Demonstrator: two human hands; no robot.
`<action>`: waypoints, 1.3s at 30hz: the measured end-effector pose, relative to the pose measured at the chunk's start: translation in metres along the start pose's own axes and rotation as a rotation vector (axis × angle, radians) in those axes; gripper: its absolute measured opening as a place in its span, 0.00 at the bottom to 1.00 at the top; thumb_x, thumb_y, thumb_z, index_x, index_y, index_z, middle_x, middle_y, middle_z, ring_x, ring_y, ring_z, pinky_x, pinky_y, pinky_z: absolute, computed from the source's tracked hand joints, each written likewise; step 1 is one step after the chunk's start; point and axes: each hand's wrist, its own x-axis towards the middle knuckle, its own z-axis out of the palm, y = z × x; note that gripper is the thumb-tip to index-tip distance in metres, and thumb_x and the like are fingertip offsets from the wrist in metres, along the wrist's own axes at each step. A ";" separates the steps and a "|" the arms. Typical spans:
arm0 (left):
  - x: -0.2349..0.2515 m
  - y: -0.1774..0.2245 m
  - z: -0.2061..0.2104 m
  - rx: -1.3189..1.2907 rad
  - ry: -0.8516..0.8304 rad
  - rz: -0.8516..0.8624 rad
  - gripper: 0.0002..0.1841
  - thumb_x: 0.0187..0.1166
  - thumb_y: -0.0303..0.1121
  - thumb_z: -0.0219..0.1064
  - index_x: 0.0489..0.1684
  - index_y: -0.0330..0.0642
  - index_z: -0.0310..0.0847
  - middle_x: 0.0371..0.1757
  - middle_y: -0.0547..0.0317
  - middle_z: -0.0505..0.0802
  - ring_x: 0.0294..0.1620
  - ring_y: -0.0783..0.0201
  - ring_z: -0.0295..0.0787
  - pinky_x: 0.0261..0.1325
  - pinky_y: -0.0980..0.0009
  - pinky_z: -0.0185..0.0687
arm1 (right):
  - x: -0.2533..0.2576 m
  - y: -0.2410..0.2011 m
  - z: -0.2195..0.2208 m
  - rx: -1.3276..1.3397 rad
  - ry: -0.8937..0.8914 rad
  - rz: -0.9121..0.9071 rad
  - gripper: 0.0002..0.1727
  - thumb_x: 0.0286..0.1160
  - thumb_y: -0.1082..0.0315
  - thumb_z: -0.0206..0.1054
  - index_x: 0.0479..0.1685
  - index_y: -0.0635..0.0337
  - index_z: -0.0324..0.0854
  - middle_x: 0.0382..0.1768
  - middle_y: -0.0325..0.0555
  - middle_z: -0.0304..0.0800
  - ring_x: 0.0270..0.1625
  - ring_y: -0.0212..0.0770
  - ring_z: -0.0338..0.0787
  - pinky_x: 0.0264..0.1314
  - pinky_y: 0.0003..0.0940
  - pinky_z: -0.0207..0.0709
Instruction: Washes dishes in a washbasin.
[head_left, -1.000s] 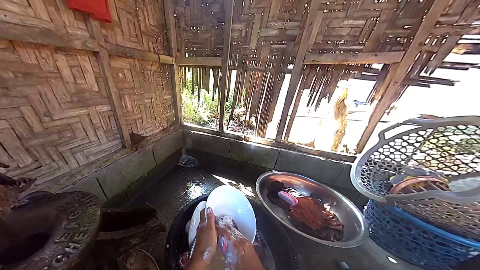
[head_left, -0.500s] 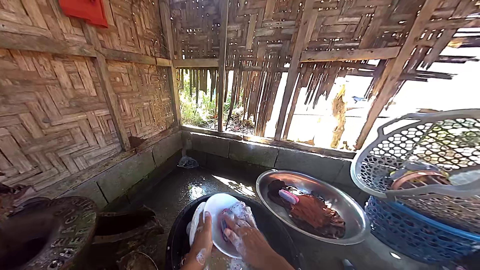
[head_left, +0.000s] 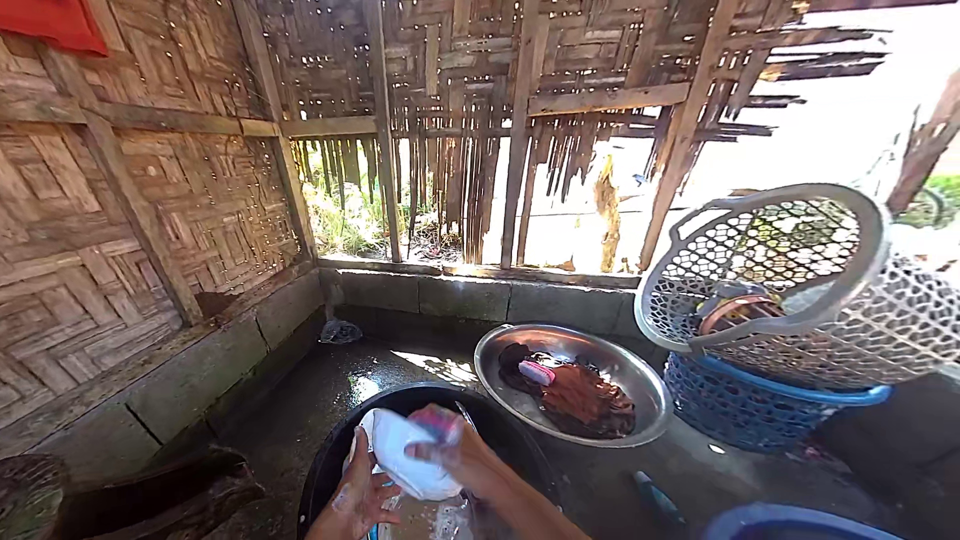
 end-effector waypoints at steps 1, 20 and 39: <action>0.002 -0.002 0.004 0.025 0.012 0.007 0.50 0.78 0.78 0.22 0.94 0.52 0.47 0.84 0.36 0.71 0.80 0.34 0.70 0.67 0.30 0.70 | 0.004 0.002 -0.005 0.216 0.121 0.030 0.23 0.66 0.70 0.78 0.61 0.68 0.81 0.53 0.50 0.91 0.56 0.36 0.90 0.65 0.35 0.84; -0.007 -0.004 0.040 0.109 0.295 0.635 0.25 0.97 0.38 0.41 0.48 0.27 0.82 0.37 0.50 0.88 0.40 0.65 0.86 0.50 0.67 0.83 | -0.004 0.043 0.052 -0.404 0.299 -0.438 0.20 0.82 0.69 0.56 0.62 0.51 0.92 0.68 0.47 0.90 0.80 0.51 0.80 0.85 0.54 0.67; -0.051 -0.007 0.055 0.664 0.160 0.883 0.26 0.93 0.37 0.44 0.49 0.24 0.87 0.46 0.40 0.93 0.55 0.58 0.89 0.66 0.61 0.80 | 0.015 0.019 -0.005 0.068 0.291 0.154 0.21 0.91 0.71 0.45 0.70 0.68 0.80 0.68 0.57 0.85 0.71 0.44 0.82 0.77 0.42 0.70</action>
